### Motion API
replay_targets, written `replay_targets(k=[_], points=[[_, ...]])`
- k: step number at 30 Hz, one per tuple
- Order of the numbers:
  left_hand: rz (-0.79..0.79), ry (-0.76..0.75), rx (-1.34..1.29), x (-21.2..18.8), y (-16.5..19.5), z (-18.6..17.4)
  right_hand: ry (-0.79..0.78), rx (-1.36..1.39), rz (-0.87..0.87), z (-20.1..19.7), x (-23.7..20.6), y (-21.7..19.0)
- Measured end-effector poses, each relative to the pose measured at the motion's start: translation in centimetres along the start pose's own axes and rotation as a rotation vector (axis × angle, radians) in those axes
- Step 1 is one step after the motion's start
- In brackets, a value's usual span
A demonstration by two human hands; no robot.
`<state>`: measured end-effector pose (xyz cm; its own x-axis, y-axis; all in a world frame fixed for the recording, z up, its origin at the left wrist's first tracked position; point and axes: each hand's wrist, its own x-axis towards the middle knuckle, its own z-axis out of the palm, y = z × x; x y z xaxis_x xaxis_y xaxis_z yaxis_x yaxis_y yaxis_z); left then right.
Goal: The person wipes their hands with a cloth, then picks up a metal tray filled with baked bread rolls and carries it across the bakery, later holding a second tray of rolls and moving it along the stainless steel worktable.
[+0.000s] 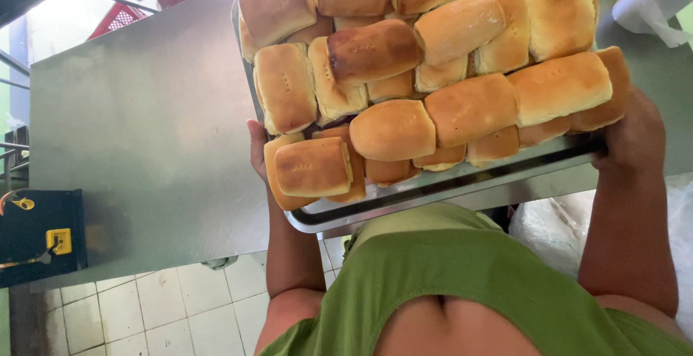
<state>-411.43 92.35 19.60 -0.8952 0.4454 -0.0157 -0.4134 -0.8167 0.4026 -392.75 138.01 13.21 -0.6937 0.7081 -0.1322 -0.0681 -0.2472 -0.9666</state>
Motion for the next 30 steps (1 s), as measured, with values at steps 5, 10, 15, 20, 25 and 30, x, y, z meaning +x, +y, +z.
replay_targets(k=[5, 10, 15, 20, 25, 30], points=[[-0.011, -0.060, -0.004, 0.8, 0.1, -0.6, -0.030, 0.012, -0.049, -0.9, 0.5, 1.0], [-0.066, -0.104, -0.025, 1.6, 0.7, -1.1, -0.063, 0.038, -0.059, -1.3, 0.0, 1.0], [-0.084, -0.099, 0.000, 2.2, 1.2, -1.3, -0.024, -0.288, -0.196, -0.7, -1.3, 0.0], [-0.118, -0.097, -0.033, 2.6, 1.4, -1.4, -0.063, -0.102, -0.151, -0.5, -1.7, 0.7], [-0.151, -0.167, -0.075, 2.6, 1.6, -2.1, -0.067, -0.145, -0.162, -0.8, -1.6, 1.8], [-0.118, -0.183, -0.023, 2.8, 1.7, -2.4, -0.091, -0.006, -0.102, 0.4, -1.6, 1.5]])
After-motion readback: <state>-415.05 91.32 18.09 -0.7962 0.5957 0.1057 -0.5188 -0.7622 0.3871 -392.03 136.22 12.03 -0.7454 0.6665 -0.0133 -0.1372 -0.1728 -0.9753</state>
